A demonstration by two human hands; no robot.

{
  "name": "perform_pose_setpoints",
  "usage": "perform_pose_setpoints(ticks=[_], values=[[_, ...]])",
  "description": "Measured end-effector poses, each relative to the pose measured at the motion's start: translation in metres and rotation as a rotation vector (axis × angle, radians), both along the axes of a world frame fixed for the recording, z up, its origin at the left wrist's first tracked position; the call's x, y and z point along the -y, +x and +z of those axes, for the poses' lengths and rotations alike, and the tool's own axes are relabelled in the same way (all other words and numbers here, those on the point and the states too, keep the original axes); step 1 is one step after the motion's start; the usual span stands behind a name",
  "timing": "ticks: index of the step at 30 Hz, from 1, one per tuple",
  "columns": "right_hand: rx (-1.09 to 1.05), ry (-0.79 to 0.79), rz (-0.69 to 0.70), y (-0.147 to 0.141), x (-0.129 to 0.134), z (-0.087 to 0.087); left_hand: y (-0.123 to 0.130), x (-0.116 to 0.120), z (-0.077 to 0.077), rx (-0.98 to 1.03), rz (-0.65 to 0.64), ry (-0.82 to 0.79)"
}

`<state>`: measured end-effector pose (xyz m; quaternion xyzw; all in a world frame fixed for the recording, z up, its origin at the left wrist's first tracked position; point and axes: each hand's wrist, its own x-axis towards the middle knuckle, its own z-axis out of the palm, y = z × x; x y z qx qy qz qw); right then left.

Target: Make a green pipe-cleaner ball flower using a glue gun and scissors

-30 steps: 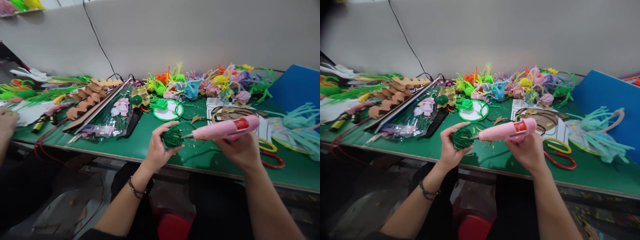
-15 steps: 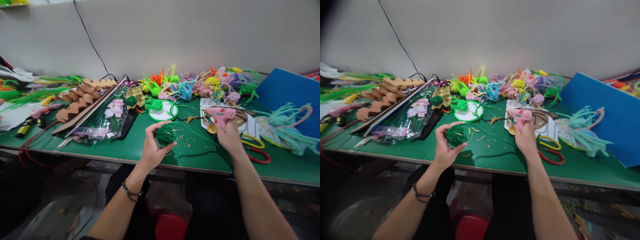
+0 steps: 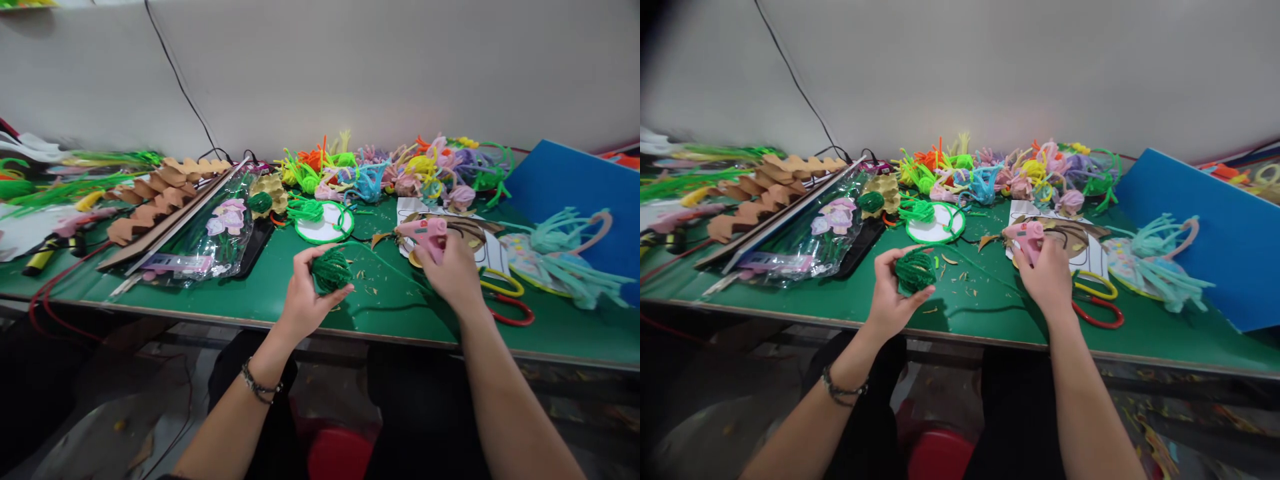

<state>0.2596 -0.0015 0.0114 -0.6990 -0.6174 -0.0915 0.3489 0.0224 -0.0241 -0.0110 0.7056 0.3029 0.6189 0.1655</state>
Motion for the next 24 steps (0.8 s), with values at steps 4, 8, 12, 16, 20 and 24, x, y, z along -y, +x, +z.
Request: perform_pose_setpoints(ticks=[4, 8, 12, 16, 20, 24], values=[[-0.191, 0.378, -0.033, -0.005, 0.009, 0.012, -0.001, 0.001, 0.003, -0.046, -0.001, -0.021], [-0.187, 0.664, 0.191, -0.025, 0.029, 0.027, -0.001, 0.005, 0.009, -0.176, -0.026, -0.058], [-0.035, 0.345, 0.659, -0.054, 0.045, 0.032, -0.001, 0.007, 0.011, -0.266, -0.036, -0.045], [-0.093, 0.107, 0.824, -0.069, 0.05, 0.028, -0.002, 0.005, 0.01, -0.339, -0.045, 0.045], [-0.039, 0.093, 0.745, -0.071, 0.049, 0.026, -0.004, 0.003, 0.01, -0.375, -0.046, 0.11], [-0.037, 0.117, 0.751, -0.072, 0.048, 0.027, -0.005, 0.003, 0.01, -0.423, -0.063, 0.107]])
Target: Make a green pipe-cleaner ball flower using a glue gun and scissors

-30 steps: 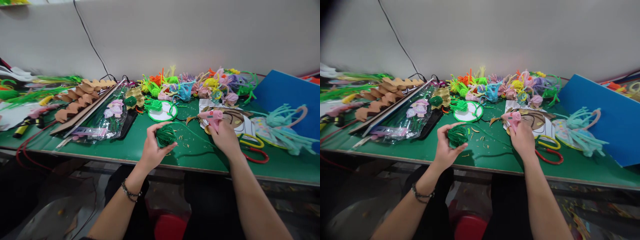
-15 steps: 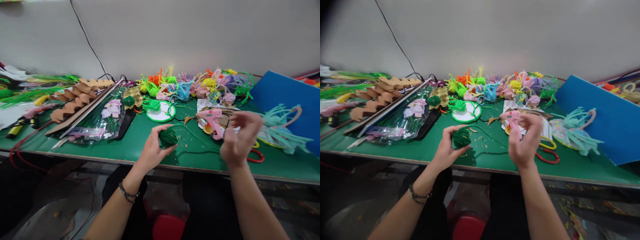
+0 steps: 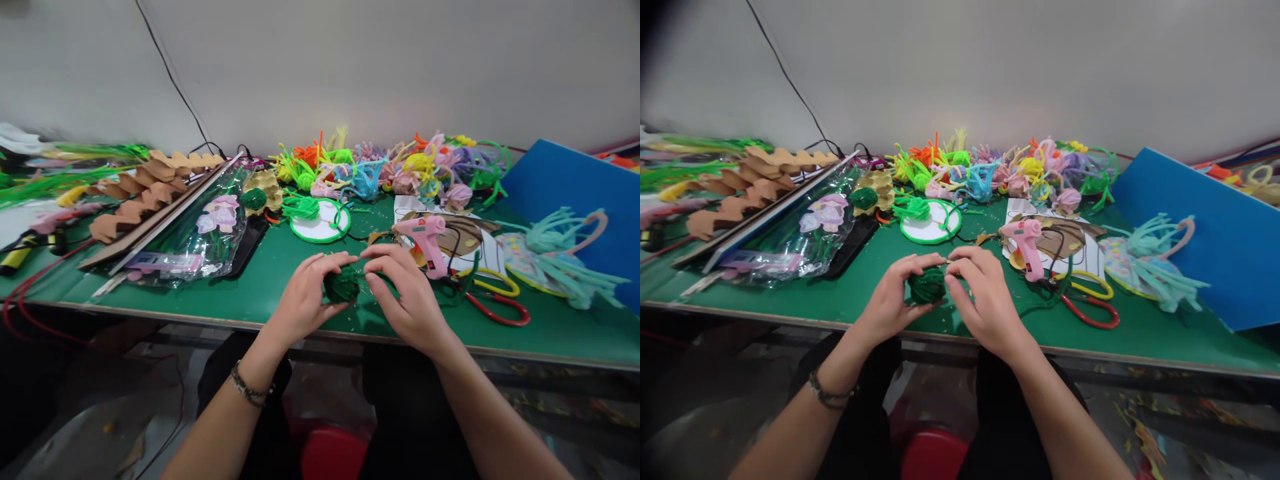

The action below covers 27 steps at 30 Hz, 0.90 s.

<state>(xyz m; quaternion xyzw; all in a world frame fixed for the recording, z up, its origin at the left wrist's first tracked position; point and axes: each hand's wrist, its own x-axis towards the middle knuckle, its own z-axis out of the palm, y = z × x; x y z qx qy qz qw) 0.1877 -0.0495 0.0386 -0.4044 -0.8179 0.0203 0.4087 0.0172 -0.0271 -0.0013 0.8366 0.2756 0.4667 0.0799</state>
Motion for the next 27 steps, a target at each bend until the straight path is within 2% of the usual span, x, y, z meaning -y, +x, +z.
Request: perform_pose_setpoints(ticks=[3, 8, 13, 22, 27], values=[[-0.036, 0.004, 0.048, -0.004, 0.004, 0.002, 0.001, 0.001, 0.0, 0.019, -0.012, -0.027], [-0.117, 0.058, -0.023, -0.01, 0.013, 0.002, 0.003, 0.001, 0.001, 0.214, -0.071, -0.12], [-0.097, 0.102, -0.001, -0.011, 0.013, 0.001, 0.003, 0.001, 0.001, 0.347, -0.159, -0.141], [-0.025, 0.138, 0.063, -0.01, 0.012, -0.001, 0.001, 0.001, -0.002, 0.355, -0.131, -0.116], [0.035, 0.229, 0.065, -0.009, 0.01, -0.002, 0.005, 0.004, 0.002, 0.442, -0.202, -0.141]])
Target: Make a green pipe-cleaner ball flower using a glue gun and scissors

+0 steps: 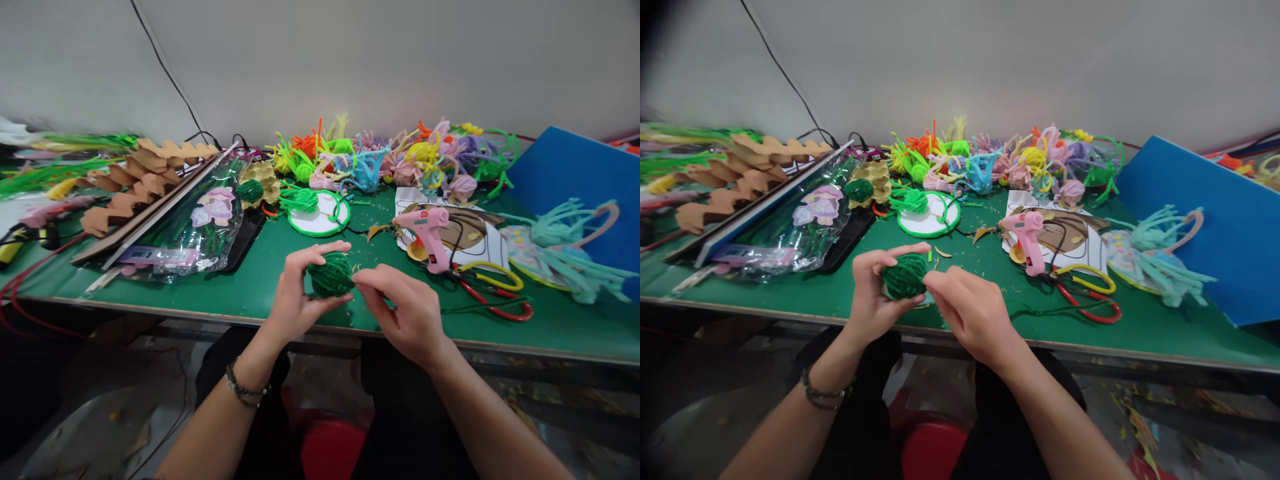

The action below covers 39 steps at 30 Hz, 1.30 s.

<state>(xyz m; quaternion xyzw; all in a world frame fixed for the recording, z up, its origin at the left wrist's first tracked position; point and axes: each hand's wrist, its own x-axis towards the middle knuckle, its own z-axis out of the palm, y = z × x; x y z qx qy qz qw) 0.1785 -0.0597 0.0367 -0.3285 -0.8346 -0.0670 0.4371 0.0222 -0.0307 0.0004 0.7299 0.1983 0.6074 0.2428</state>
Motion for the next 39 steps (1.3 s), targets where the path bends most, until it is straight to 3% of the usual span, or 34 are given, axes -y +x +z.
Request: perform_pose_setpoints(ticks=[5, 12, 17, 22, 27, 33, 39], values=[[0.055, 0.198, 0.01, 0.0, -0.002, -0.007, 0.004, 0.008, 0.007, 0.123, -0.086, -0.127], [-0.105, 0.079, 0.09, -0.01, -0.005, -0.015, 0.008, 0.009, 0.009, 0.269, -0.122, -0.419], [-0.155, 0.022, -0.01, -0.022, -0.006, -0.023, 0.017, 0.011, 0.008, 0.478, -0.255, -0.63], [-0.196, 0.004, -0.027, -0.033, -0.011, -0.036, 0.027, 0.016, 0.012, 0.612, -0.292, -0.891], [-0.229, 0.01, -0.05, -0.035, -0.012, -0.035, 0.029, 0.019, 0.014, 0.54, -0.383, -0.968], [-0.217, 0.052, -0.1, -0.03, -0.015, -0.035, 0.029, 0.019, 0.01, 0.591, -0.377, -1.167], [-0.131, 0.036, -0.162, -0.023, -0.013, -0.029, 0.026, 0.013, 0.009, 0.579, -0.405, -1.135]])
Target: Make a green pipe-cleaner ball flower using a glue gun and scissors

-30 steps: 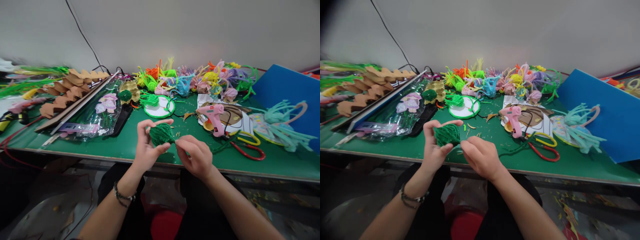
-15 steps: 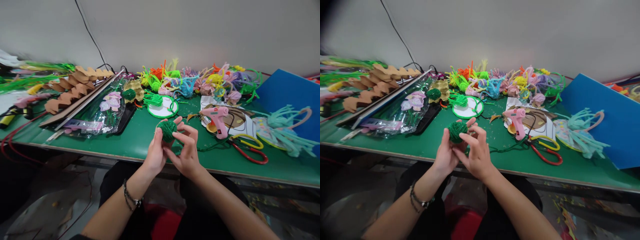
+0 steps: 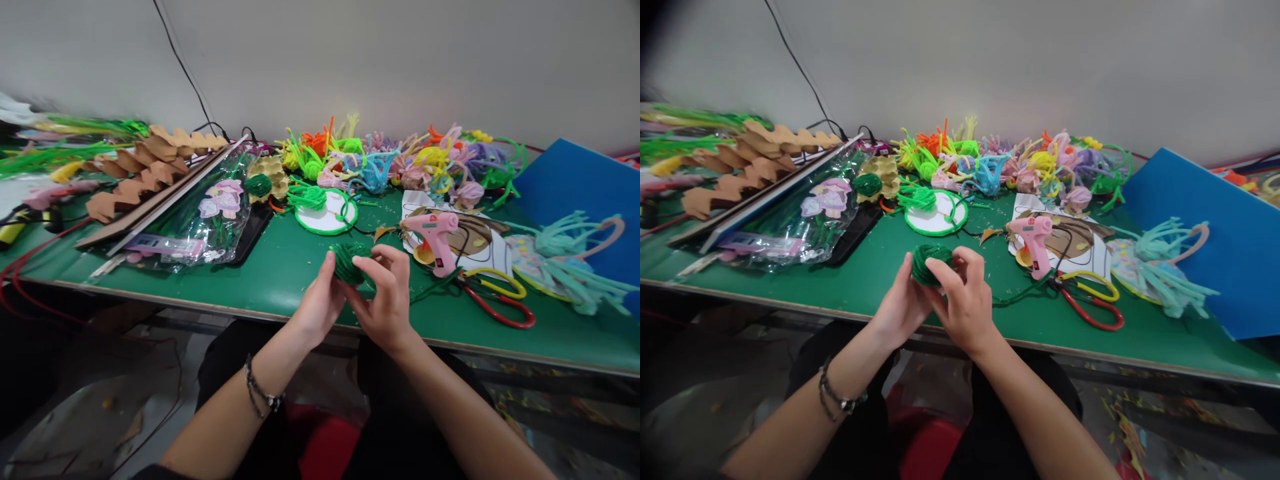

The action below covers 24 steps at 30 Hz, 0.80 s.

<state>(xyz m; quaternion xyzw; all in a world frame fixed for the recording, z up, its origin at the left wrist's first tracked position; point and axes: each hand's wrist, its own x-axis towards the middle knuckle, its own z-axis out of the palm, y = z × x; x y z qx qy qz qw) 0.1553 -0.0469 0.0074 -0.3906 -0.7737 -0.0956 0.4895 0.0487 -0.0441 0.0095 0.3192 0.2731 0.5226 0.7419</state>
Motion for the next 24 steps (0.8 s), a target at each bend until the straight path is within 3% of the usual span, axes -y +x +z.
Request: perform_pose_setpoints(ticks=[6, 9, 12, 14, 17, 19, 22, 24], values=[[-0.042, -0.108, -0.039, 0.005, -0.004, 0.003, 0.0, -0.004, -0.008, -0.07, -0.108, 0.084], [-0.07, -0.17, -0.05, 0.007, -0.007, 0.002, 0.004, -0.004, -0.013, -0.167, -0.076, 0.138], [-0.1, -0.184, -0.045, 0.008, -0.009, 0.003, 0.001, -0.004, -0.014, -0.374, -0.083, 0.29], [-0.132, -0.19, -0.05, 0.011, -0.01, 0.005, -0.005, -0.006, -0.013, -0.651, 0.001, 0.428], [-0.172, -0.227, -0.061, 0.015, -0.012, 0.008, -0.017, -0.009, -0.01, -1.08, 0.352, 0.673], [-0.188, -0.265, -0.043, 0.016, -0.012, 0.008, -0.022, -0.01, -0.009, -1.217, 0.526, 0.907], [-0.186, -0.339, 0.04, 0.013, -0.01, 0.007, -0.021, -0.01, -0.012, -1.288, 0.528, 1.179], [-0.167, -0.388, 0.095, 0.009, -0.007, 0.007, -0.018, -0.009, -0.015, -1.304, 0.511, 1.226]])
